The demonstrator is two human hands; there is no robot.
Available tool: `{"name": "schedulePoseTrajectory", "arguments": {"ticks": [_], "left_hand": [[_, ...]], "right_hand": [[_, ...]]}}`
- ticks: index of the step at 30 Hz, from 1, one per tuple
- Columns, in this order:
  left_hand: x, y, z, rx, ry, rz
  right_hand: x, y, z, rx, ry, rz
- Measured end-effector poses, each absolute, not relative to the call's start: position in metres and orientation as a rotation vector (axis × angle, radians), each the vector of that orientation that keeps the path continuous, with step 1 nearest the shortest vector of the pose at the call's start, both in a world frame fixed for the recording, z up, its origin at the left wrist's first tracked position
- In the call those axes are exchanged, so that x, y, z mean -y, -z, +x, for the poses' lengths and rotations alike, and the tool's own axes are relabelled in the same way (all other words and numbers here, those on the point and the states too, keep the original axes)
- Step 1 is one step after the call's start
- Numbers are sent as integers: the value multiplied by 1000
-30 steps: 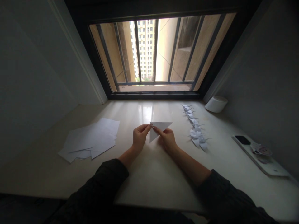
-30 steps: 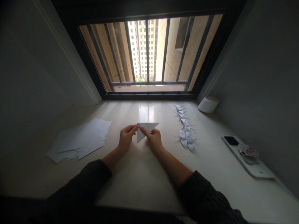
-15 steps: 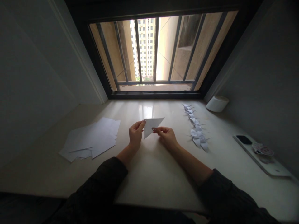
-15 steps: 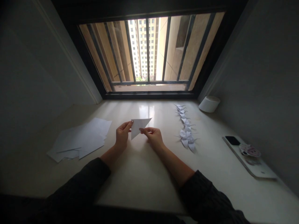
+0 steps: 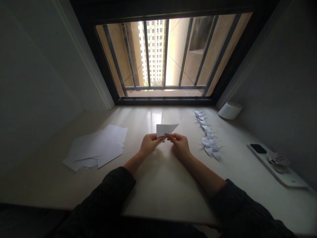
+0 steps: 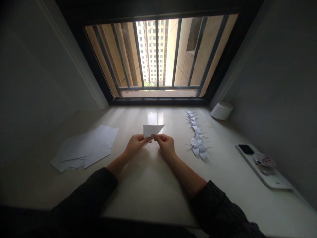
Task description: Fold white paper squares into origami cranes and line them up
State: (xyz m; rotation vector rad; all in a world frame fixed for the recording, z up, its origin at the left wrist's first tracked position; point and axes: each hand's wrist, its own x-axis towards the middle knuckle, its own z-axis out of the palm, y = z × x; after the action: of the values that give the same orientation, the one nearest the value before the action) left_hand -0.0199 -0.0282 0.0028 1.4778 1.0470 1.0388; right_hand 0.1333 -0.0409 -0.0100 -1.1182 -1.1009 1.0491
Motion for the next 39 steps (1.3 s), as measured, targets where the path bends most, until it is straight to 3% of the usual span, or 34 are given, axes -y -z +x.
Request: {"name": "schedulePoseTrajectory", "arguments": {"ticks": [39], "left_hand": [[21,5,-28,-1171,-954,1653]], "right_hand": [[28,8,151,650,-878,-1005]]}}
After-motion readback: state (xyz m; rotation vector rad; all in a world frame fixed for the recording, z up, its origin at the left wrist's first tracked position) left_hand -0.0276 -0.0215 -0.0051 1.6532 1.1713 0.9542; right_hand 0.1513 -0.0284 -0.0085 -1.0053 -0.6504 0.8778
